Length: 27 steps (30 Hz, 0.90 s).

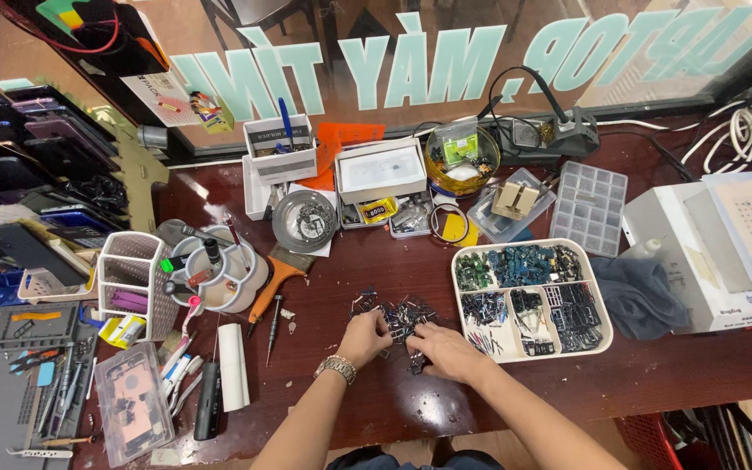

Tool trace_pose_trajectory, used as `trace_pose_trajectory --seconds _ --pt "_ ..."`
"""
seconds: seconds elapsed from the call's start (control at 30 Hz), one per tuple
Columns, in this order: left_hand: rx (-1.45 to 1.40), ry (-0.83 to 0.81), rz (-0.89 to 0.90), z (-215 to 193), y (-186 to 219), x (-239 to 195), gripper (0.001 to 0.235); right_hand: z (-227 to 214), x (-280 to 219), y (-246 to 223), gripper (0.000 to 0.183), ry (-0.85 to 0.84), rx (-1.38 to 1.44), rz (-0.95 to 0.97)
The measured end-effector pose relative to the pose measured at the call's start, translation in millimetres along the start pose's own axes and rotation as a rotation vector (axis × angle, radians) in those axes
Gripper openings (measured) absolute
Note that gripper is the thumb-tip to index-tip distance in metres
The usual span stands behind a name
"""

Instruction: The person sorts small electronic components by hand, picking them from a pile on the table and placing them into compartments of a divided tray. The person handles components one at a time, occasionally adjusting the pile and the tray contents.

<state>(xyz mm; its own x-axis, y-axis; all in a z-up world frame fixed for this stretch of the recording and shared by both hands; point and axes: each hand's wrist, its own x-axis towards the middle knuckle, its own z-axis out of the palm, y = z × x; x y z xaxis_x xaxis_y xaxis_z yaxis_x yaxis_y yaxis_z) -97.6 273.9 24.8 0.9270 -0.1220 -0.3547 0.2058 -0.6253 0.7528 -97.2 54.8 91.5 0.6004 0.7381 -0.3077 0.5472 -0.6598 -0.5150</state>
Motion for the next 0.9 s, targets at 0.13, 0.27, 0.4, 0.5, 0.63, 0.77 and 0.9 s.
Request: trace_pose_trajectory --seconds 0.13,0.27,0.4,0.5,0.63,0.77,0.9 --pt "0.009 0.131 -0.01 7 -3 -3 0.013 10 8 10 0.03 0.032 0.022 0.026" --pt "0.052 0.238 0.031 22 -9 -4 0.013 29 21 29 0.025 0.08 0.052 0.104" --pt "-0.117 0.14 -0.017 36 -19 4 0.021 47 32 54 0.018 0.163 0.259 0.235" --pt "-0.625 0.023 -0.234 42 -23 13 0.03 51 44 64 0.022 0.261 0.738 0.383" --pt "-0.947 -0.103 -0.136 40 -17 22 0.026 33 43 69 0.021 0.28 1.093 0.442" --pt "-0.922 -0.116 -0.158 31 -1 29 0.02 13 36 69 0.019 0.304 1.19 0.462" --pt "-0.872 -0.09 -0.138 28 15 35 0.016 8 34 74 0.017 0.33 1.279 0.398"
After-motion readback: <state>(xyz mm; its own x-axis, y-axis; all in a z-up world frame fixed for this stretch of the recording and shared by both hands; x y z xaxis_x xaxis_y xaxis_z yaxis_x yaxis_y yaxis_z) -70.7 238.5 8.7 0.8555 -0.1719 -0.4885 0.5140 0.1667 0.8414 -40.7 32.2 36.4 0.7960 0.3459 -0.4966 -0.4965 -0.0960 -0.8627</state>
